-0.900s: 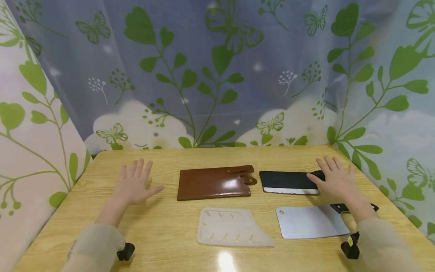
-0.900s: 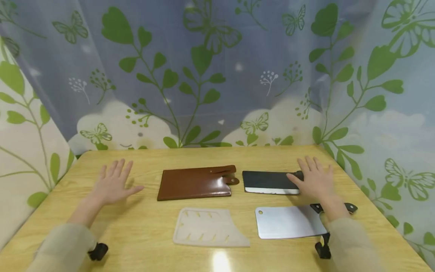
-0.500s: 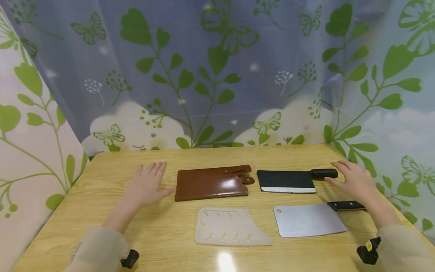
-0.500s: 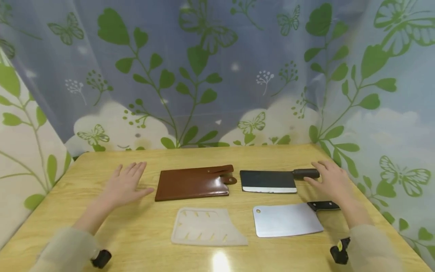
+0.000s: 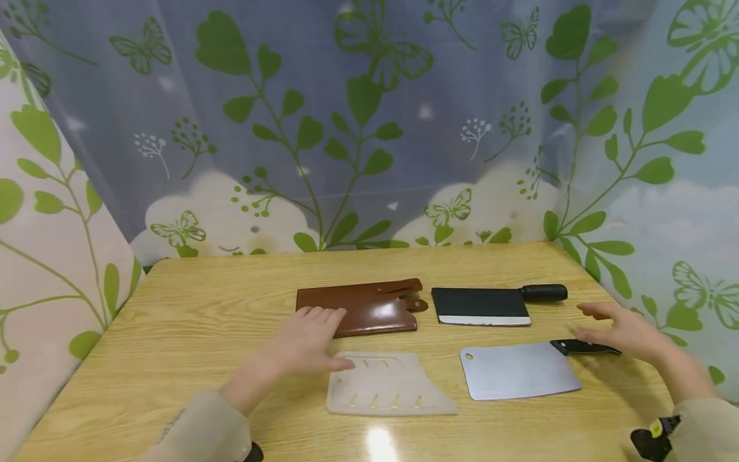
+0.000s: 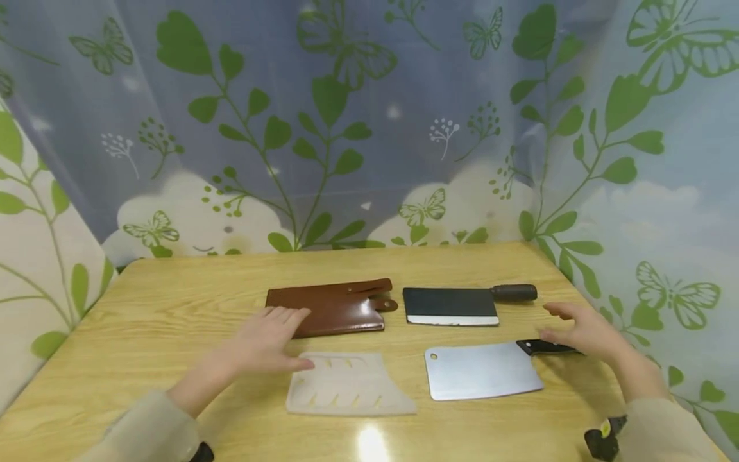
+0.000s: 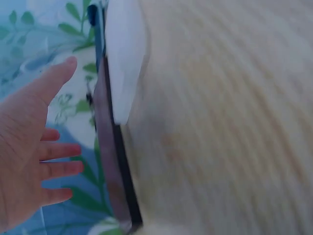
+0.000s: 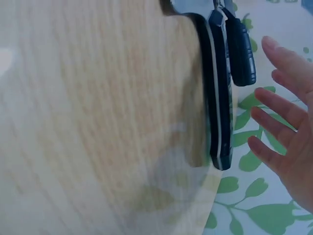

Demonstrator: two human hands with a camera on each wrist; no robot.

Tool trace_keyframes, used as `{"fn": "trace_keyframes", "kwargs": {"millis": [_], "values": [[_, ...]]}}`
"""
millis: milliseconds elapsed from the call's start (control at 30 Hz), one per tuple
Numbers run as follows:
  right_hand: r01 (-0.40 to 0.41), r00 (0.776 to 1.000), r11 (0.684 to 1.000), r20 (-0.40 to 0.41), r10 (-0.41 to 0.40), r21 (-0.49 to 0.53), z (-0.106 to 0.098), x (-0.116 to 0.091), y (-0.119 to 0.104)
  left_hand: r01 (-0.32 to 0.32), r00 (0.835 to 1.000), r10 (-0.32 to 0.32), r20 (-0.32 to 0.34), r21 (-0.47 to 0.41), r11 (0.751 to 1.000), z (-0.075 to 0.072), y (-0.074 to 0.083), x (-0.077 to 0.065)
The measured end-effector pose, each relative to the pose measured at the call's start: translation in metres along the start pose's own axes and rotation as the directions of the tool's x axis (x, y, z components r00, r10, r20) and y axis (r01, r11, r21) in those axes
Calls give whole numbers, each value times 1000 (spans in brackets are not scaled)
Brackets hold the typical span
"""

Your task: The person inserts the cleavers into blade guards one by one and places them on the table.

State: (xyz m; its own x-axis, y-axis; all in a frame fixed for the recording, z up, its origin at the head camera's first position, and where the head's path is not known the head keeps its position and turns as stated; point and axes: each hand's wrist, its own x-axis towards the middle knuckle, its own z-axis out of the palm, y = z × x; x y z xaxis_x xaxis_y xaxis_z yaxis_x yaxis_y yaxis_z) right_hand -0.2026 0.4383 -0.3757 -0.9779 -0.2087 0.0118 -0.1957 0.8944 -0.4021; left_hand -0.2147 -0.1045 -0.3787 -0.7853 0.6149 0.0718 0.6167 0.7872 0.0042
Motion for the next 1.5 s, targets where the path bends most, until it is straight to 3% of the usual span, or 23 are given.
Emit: {"fn": "trace_keyframes", "kwargs": {"millis": [300,500,700,900,1067,1200,1333,1500], "values": [[42,996,998,72,-45,44,15,-4,13,-117,986,120,114,-34,993,17,23,2],[81,994,997,70,-80,-16,19,-4,17,-166,971,167,172,-23,986,22,28,1],[138,981,990,137,-138,7,20,-1,21,-192,959,195,206,-35,981,24,29,0],[134,977,991,167,-132,3,21,0,21,-219,957,216,195,-7,976,26,31,1],[106,979,994,174,-106,5,18,-3,17,-195,962,193,195,-6,981,27,35,2],[127,974,990,179,-135,57,17,-5,12,-181,968,177,177,6,983,25,38,1],[134,969,986,196,-151,98,17,-5,2,-196,972,188,141,43,980,24,38,0],[59,958,983,266,-105,175,16,-2,-15,-200,979,194,62,102,974,23,34,-3]]}}
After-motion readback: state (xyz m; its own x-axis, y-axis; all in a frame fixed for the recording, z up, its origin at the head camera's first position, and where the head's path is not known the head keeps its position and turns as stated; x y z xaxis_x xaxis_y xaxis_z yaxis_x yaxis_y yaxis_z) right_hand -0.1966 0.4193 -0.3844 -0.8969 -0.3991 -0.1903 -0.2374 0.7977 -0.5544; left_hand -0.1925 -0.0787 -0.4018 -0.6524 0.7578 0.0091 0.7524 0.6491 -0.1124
